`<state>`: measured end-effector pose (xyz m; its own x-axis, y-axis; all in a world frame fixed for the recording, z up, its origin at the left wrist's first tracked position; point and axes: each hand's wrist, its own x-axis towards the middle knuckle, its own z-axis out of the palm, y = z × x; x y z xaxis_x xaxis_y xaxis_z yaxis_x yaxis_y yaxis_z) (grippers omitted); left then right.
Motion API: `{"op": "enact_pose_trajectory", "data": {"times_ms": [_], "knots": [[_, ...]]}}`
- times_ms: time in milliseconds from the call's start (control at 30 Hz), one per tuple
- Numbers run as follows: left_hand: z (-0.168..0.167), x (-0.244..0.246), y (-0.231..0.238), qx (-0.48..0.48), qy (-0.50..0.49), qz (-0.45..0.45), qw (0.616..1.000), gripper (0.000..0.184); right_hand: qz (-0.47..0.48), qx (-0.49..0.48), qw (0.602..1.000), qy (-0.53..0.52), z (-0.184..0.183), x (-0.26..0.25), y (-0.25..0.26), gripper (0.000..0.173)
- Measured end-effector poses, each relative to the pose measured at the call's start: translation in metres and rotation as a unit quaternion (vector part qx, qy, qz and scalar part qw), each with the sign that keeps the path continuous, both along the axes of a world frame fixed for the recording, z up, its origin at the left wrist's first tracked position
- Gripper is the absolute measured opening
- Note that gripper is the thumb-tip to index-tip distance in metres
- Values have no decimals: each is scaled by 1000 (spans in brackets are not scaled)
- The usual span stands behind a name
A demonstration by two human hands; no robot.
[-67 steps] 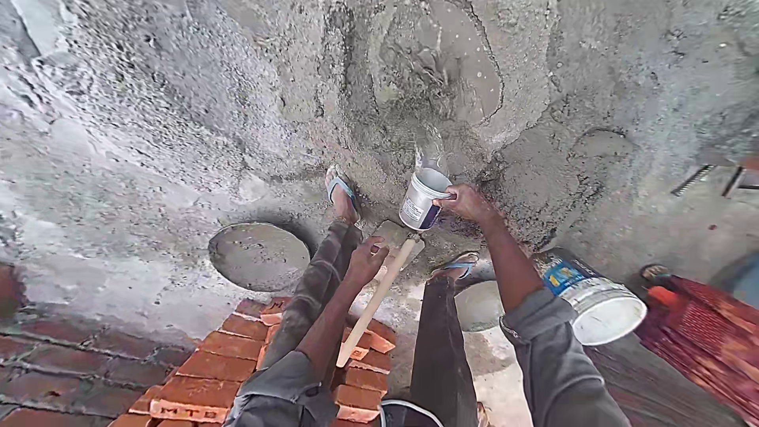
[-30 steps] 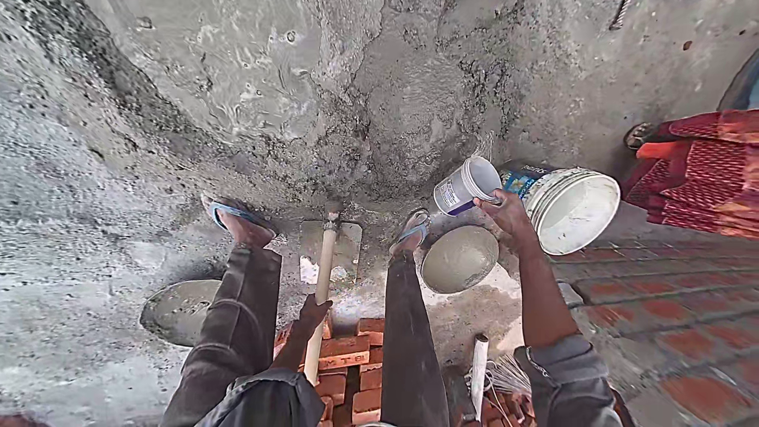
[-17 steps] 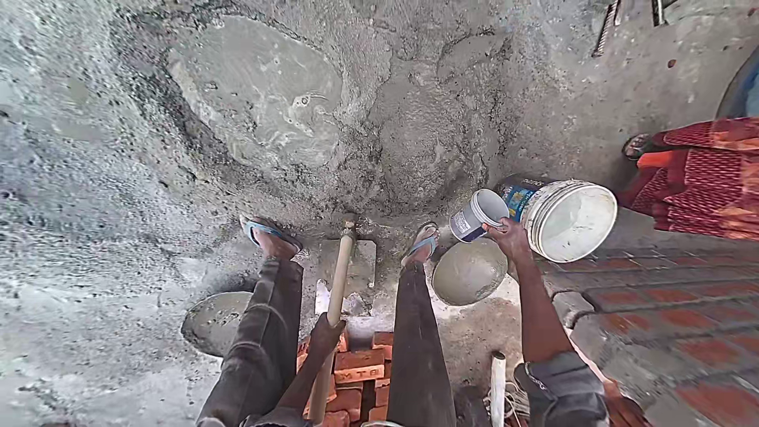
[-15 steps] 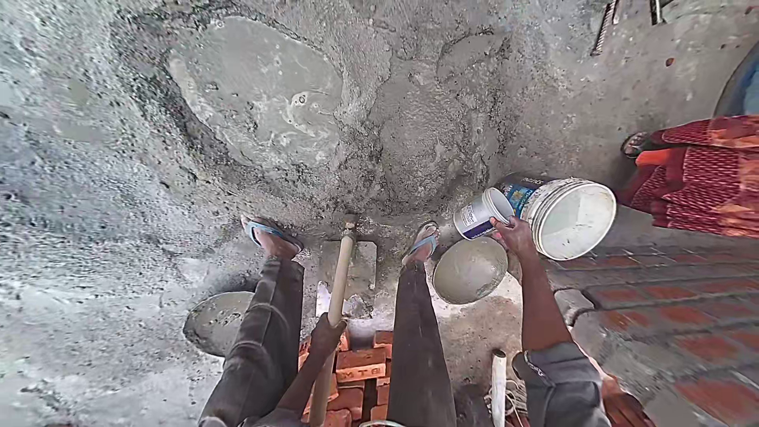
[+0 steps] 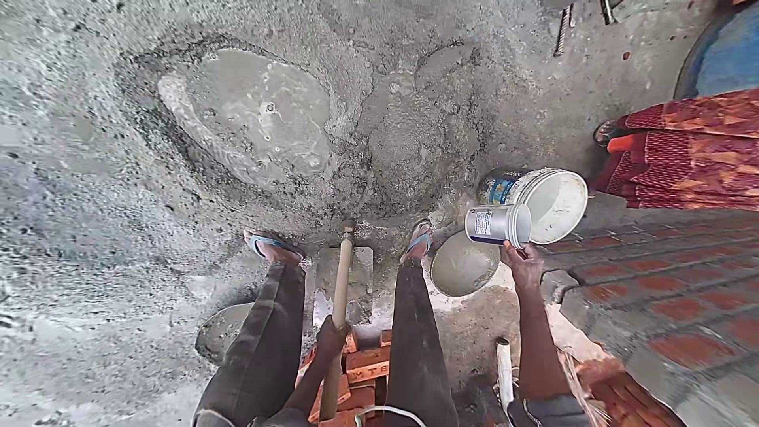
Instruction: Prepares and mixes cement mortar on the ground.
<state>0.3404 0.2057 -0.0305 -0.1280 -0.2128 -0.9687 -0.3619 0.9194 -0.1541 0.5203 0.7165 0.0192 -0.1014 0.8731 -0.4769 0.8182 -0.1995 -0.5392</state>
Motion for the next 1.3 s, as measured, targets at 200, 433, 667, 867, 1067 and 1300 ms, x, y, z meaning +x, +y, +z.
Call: {"op": "enact_pose_trajectory", "data": {"times_ms": [200, 433, 667, 867, 1067, 1300], "knots": [[82, -60, 38, 39, 1, 73, 997, 36, -126, 103, 979, -127, 18, 57, 61, 47], [172, -109, 165, 76, 76, 14, 994, 34, -183, 44, 974, -125, -95, 60, 114, 49], [204, -134, 335, 127, 112, -358, 918, 54, -263, -192, 903, 279, 2, -118, -10, 41], [215, -162, 456, 171, 73, -559, 808, 62, -501, -320, 687, 417, 34, -224, 78, 32], [145, -207, 537, 239, -7, -489, 839, 64, -514, -295, 712, 377, -32, -262, 172, 23], [48, -311, 623, 172, -94, -496, 846, 51, -593, -189, 708, 333, -82, -308, 279, 9]]}}
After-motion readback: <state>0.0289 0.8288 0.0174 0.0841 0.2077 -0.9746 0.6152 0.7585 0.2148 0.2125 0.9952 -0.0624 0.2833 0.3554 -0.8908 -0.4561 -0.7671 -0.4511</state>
